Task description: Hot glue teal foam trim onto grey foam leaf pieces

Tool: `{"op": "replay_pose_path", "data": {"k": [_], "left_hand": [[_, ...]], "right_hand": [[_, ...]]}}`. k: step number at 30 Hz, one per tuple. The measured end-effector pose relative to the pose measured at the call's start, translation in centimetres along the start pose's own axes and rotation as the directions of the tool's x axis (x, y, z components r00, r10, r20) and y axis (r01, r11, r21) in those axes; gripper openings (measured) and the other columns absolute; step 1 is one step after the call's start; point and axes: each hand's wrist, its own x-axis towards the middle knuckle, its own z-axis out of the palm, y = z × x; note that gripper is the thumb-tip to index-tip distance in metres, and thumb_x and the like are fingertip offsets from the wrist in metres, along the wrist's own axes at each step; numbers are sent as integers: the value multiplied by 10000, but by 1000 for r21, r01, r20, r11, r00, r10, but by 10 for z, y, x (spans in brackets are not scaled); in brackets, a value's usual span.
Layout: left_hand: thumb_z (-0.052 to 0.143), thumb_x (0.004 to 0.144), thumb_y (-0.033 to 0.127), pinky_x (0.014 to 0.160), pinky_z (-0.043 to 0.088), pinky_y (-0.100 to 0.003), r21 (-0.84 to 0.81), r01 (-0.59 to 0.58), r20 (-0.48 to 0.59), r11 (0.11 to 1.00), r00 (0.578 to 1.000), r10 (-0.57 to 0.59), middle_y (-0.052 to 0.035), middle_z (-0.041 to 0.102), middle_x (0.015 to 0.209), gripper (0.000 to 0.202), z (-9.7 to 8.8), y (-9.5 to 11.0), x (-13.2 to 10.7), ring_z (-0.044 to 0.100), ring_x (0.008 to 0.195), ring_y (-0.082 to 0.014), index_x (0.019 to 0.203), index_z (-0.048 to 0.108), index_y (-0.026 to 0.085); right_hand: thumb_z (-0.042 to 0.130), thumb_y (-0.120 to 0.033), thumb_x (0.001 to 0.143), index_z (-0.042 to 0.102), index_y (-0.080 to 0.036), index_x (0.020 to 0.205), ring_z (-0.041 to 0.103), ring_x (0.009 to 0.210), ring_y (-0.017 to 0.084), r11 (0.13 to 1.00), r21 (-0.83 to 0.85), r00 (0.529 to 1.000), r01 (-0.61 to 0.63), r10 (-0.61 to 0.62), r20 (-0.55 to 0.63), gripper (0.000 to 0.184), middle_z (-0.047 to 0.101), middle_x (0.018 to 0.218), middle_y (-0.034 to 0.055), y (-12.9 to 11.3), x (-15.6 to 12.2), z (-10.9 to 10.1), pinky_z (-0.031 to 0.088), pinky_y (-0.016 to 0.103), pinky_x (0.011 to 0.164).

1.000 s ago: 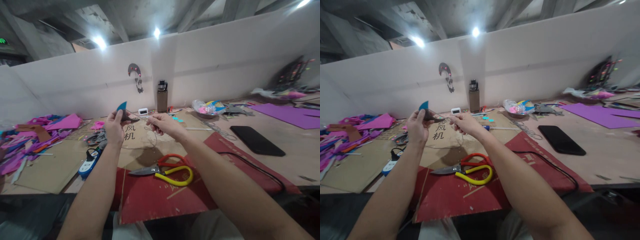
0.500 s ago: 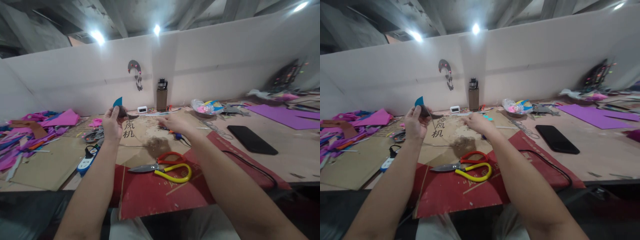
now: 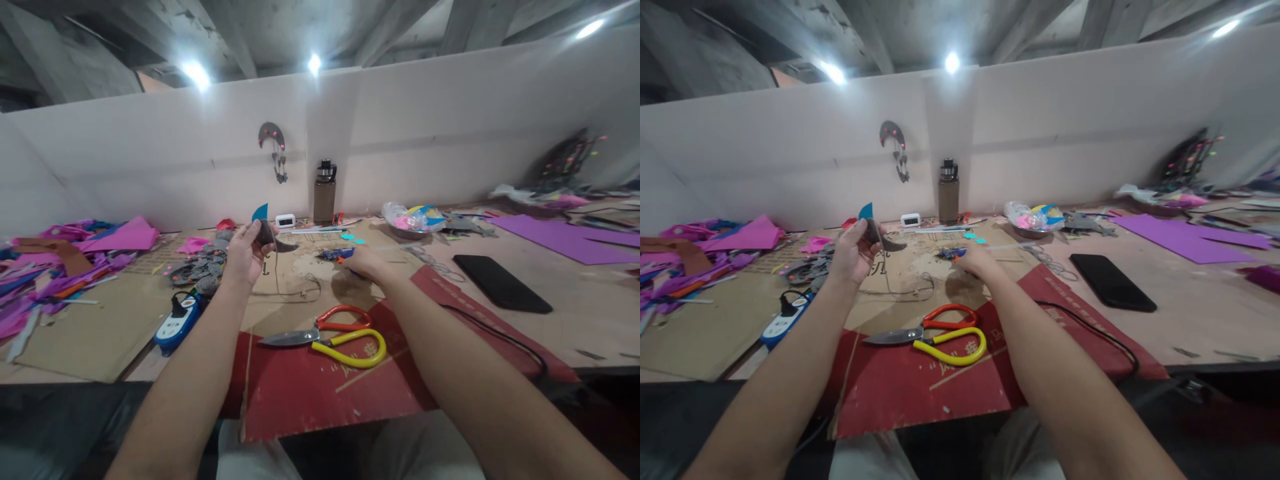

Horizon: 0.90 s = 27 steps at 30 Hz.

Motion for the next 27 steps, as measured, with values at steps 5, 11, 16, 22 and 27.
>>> {"op": "replay_pose_path", "data": {"k": [5, 11, 16, 22, 27], "left_hand": [[695, 746, 318, 452, 511, -140, -19, 8, -15, 1000, 1000, -8, -44, 700, 742, 212, 0, -1, -1, 661, 627, -112, 819, 638, 128], [702, 735, 303, 444, 515, -160, -11, -19, -39, 1000, 999, 18, -34, 699, 755, 201, 2, -5, -4, 677, 667, -134, 829, 621, 145], [710, 736, 309, 415, 487, -146, -11, -50, -36, 999, 998, 49, -44, 696, 748, 222, 1, -5, -4, 661, 631, -118, 837, 624, 130], [703, 744, 318, 421, 492, -140, -24, -21, -48, 999, 999, 20, -27, 695, 748, 222, -1, -5, -3, 655, 608, -101, 851, 627, 138], [687, 759, 329, 428, 491, -136, -25, -8, -48, 1000, 999, 7, -34, 700, 775, 227, 0, -4, -3, 659, 625, -100, 863, 624, 137]], "right_hand": [[611, -209, 689, 606, -150, 684, 550, 529, 173, 947, 310, 986, -84, 123, -109, 59, 539, 518, 48, -10, -18, -24, 383, 252, 463], [520, -154, 714, 539, -198, 969, 573, 637, 124, 505, 793, 937, 342, -125, -325, 260, 605, 862, 36, -30, -29, -30, 490, 248, 562], [582, -231, 747, 514, -195, 953, 520, 593, 98, 222, 850, 857, 477, -330, -395, 220, 606, 803, 7, -41, -43, -28, 469, 237, 534], [577, -333, 806, 511, -204, 978, 469, 578, 82, 173, 830, 798, 530, -433, -419, 225, 597, 844, 6, -50, -54, -24, 425, 232, 511], [581, -370, 819, 515, -215, 1080, 497, 641, 112, 231, 770, 763, 594, -466, -448, 311, 603, 886, 21, -48, -47, -13, 436, 252, 539]]}}
